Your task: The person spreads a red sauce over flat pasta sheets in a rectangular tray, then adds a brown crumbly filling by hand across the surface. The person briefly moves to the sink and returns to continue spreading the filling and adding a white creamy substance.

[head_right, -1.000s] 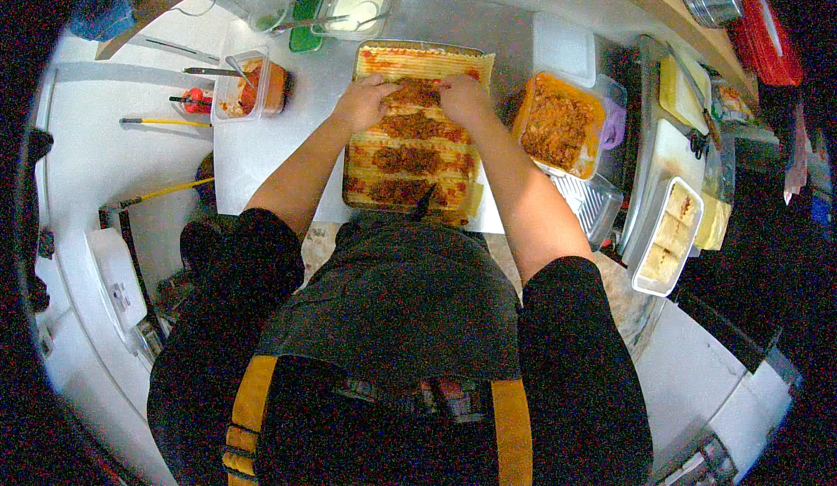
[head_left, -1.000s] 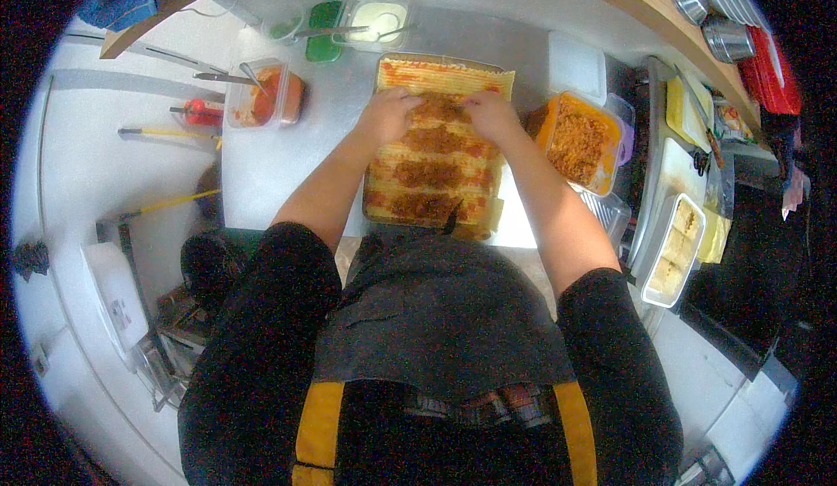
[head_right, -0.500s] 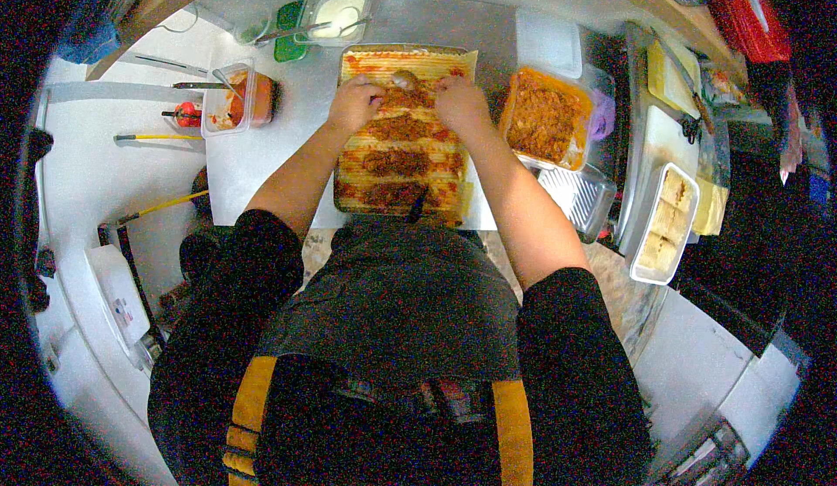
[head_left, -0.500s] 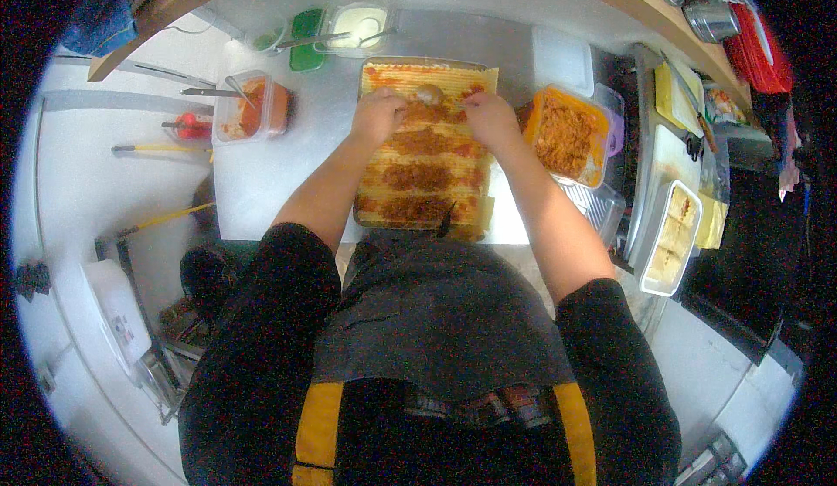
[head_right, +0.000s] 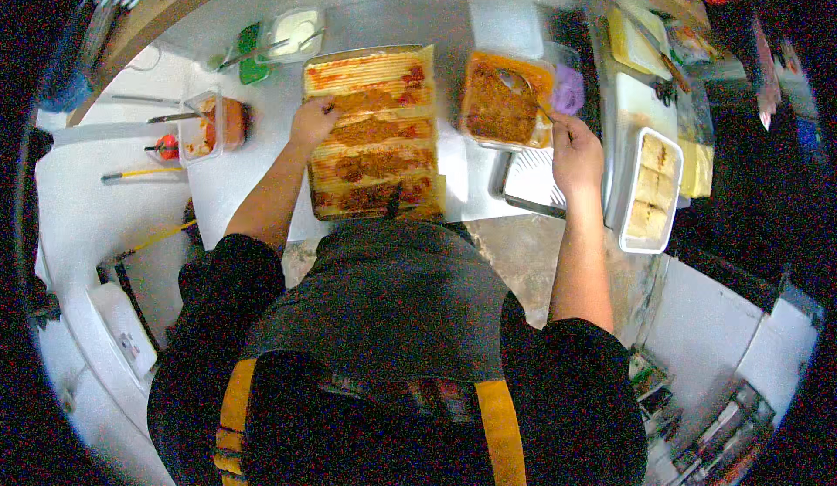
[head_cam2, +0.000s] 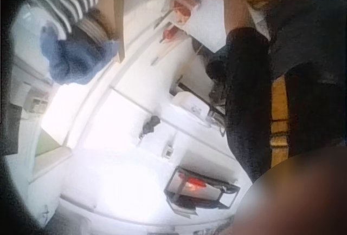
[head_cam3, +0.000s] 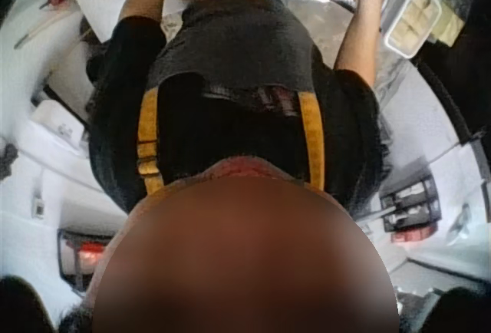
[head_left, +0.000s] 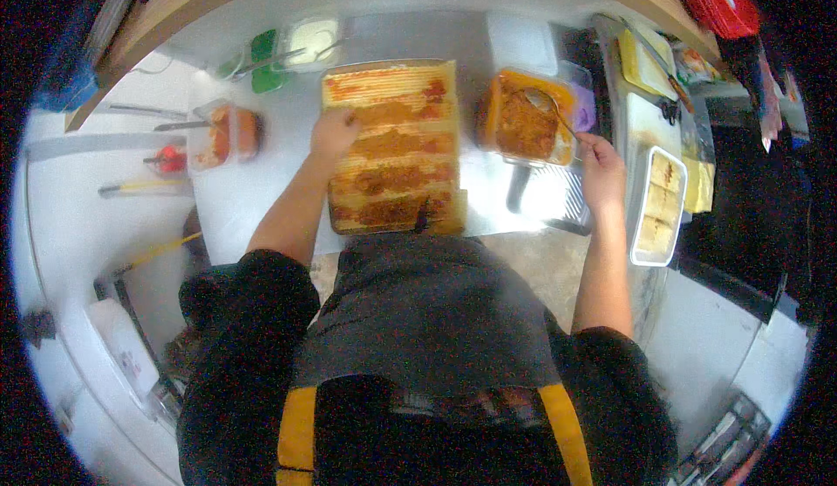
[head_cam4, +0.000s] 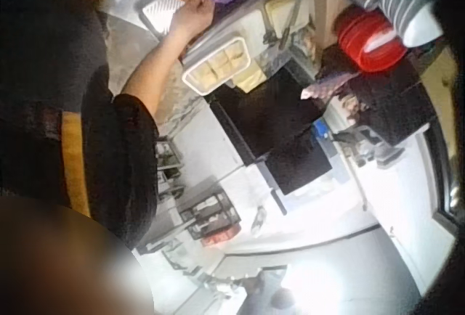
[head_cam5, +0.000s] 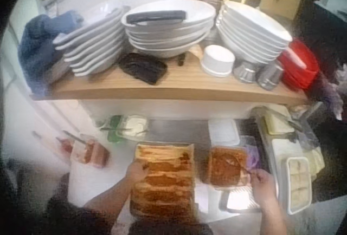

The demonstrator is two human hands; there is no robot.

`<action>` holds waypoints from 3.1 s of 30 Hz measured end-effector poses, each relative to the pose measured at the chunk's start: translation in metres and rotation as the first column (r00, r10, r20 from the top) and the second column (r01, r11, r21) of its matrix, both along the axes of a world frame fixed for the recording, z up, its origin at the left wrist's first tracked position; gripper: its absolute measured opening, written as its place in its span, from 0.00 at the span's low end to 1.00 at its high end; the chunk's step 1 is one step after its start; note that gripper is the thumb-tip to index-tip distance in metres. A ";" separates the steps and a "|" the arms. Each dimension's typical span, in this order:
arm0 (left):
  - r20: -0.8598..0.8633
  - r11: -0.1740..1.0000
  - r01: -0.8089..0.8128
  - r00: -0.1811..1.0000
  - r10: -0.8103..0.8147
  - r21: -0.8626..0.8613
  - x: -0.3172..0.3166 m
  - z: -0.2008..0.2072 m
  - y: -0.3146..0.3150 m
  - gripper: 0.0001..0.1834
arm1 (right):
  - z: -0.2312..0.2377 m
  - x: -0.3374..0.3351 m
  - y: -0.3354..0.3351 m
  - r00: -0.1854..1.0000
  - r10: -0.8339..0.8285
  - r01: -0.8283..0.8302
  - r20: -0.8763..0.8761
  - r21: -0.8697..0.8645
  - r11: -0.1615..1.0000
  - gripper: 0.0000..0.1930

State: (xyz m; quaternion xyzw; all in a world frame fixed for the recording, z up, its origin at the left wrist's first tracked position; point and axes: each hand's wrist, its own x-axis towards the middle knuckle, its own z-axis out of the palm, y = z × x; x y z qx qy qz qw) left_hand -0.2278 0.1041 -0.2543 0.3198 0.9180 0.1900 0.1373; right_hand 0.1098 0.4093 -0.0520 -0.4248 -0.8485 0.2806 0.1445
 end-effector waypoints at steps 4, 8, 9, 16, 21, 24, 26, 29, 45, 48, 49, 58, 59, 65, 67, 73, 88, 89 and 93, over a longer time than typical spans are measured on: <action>0.008 0.984 -0.141 0.990 0.141 0.110 0.017 0.033 0.022 0.21 | -0.004 0.022 0.026 0.996 0.072 -0.078 0.059 0.114 0.990 0.11; 0.022 0.973 0.132 0.990 -0.139 0.190 0.058 0.077 0.073 0.34 | -0.029 0.007 0.045 0.980 0.182 -0.197 0.080 0.258 0.946 0.11; 0.055 0.957 0.206 0.974 -0.221 0.203 0.076 0.088 0.089 0.38 | -0.036 0.001 0.048 0.974 0.205 -0.224 0.094 0.282 0.933 0.12; 0.220 0.931 0.352 0.905 -0.365 0.095 0.161 0.152 0.157 0.57 | -0.068 -0.003 0.055 0.862 0.345 -0.445 0.371 0.228 0.866 0.16; 0.224 0.930 0.360 0.903 -0.367 0.074 0.169 0.159 0.164 0.59 | -0.072 0.015 0.057 0.824 0.426 -0.523 0.372 0.211 0.826 0.18; 0.205 0.938 0.341 0.915 -0.347 0.063 0.172 0.158 0.166 0.59 | -0.067 0.017 0.059 0.765 0.494 -0.596 0.413 0.164 0.786 0.18; 0.212 0.940 0.330 0.916 -0.340 0.084 0.173 0.156 0.167 0.58 | -0.060 0.018 0.057 0.735 0.532 -0.633 0.420 0.146 0.760 0.17; 0.161 0.946 0.320 0.932 -0.324 0.047 0.175 0.150 0.167 0.57 | -0.050 0.025 0.050 0.625 0.619 -0.741 0.476 0.115 0.661 0.15; 0.006 0.950 0.308 0.951 -0.309 0.047 0.179 0.133 0.168 0.47 | -0.023 0.021 0.120 0.729 0.636 -0.642 0.253 -0.072 0.764 0.14; 0.010 0.951 0.310 0.951 -0.310 0.015 0.179 0.134 0.170 0.45 | -0.027 0.022 0.120 0.558 0.724 -0.783 0.405 -0.032 0.621 0.14; 0.013 0.950 0.310 0.950 -0.311 0.021 0.179 0.136 0.170 0.45 | -0.029 0.023 0.122 0.561 0.725 -0.777 0.398 -0.049 0.628 0.14; 0.045 0.951 0.307 0.950 -0.309 0.041 0.179 0.142 0.159 0.49 | -0.042 0.042 0.139 0.908 0.409 -0.258 0.097 -0.637 0.726 0.13; 0.035 0.952 0.300 0.953 -0.302 0.066 0.180 0.140 0.154 0.48 | -0.044 0.043 0.139 0.927 0.363 -0.219 0.093 -0.654 0.725 0.13; -0.059 0.922 0.285 0.958 -0.279 0.262 0.172 0.104 0.064 0.34 | -0.041 0.037 0.126 0.973 0.230 -0.140 0.022 -0.736 0.662 0.15; -0.046 0.950 0.227 0.974 -0.223 0.215 0.154 0.092 0.025 0.31 | -0.040 0.015 0.109 0.955 0.294 -0.239 -0.029 -0.658 0.714 0.13; -0.068 0.975 0.045 0.997 -0.031 0.219 0.060 0.074 -0.040 0.28 | -0.058 -0.111 0.028 0.822 0.559 -0.568 -0.111 -0.233 0.789 0.16; -0.094 0.976 0.213 0.973 -0.209 0.037 -0.048 -0.008 0.004 0.36 | -0.176 -0.263 -0.062 0.685 0.663 -0.718 0.302 0.132 0.683 0.16; -0.110 0.973 0.222 0.971 -0.214 0.062 -0.048 -0.009 0.007 0.36 | -0.176 -0.262 -0.062 0.693 0.667 -0.711 0.272 0.109 0.695 0.16; -0.027 0.979 0.199 0.980 -0.197 0.047 -0.047 -0.005 0.011 0.35 | -0.174 -0.261 -0.066 0.721 0.672 -0.690 0.167 0.092 0.718 0.17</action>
